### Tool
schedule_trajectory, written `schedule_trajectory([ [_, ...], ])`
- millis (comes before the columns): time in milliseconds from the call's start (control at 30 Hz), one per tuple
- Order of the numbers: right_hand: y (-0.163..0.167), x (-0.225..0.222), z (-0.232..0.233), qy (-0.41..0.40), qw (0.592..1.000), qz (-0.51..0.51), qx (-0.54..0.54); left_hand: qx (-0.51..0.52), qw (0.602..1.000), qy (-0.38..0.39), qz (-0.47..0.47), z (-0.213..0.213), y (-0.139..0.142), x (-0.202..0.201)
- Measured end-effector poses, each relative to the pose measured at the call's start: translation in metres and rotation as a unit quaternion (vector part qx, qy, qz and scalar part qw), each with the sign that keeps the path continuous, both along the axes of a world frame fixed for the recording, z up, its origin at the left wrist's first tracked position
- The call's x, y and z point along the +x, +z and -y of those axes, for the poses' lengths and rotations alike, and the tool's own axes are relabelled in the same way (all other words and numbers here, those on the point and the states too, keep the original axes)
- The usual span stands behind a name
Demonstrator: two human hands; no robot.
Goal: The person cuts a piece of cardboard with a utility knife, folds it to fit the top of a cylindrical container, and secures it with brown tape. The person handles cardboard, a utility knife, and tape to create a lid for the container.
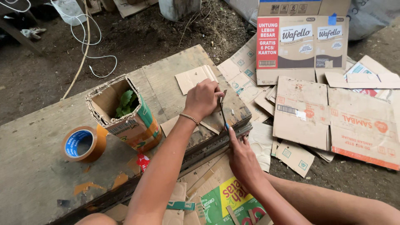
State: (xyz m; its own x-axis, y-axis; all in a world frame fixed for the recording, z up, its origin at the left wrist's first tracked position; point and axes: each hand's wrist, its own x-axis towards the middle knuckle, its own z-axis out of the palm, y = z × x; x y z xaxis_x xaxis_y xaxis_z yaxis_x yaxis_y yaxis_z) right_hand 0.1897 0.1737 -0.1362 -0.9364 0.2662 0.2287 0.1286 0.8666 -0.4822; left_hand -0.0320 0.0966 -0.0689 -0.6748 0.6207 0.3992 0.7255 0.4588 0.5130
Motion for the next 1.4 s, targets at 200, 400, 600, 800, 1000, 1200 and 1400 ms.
schedule_trajectory([
  [200,0.023,0.002,0.001,-0.057,0.988,0.031,-0.14,-0.006,1.0,0.004,0.012,0.0,0.001,0.002],
  [400,0.041,-0.001,-0.002,-0.133,0.963,0.125,-0.198,-0.031,0.999,0.003,0.023,0.002,0.004,0.002],
  [600,0.025,-0.003,0.004,-0.06,0.996,0.051,-0.047,-0.033,0.999,-0.002,-0.011,0.001,-0.002,0.002],
  [800,0.012,-0.033,-0.004,-0.057,0.997,0.046,-0.03,-0.041,0.999,-0.004,-0.01,-0.001,-0.005,-0.001],
  [1000,0.004,-0.035,-0.001,-0.06,0.996,0.058,-0.02,-0.071,0.997,-0.007,-0.017,-0.001,-0.008,0.004],
  [1200,-0.001,-0.017,0.0,-0.017,0.999,0.026,0.019,-0.051,0.997,0.01,-0.056,-0.003,-0.01,0.006],
  [1400,0.009,-0.008,-0.002,-0.006,0.997,0.076,0.007,-0.062,0.996,0.024,-0.063,-0.006,-0.009,0.004],
])
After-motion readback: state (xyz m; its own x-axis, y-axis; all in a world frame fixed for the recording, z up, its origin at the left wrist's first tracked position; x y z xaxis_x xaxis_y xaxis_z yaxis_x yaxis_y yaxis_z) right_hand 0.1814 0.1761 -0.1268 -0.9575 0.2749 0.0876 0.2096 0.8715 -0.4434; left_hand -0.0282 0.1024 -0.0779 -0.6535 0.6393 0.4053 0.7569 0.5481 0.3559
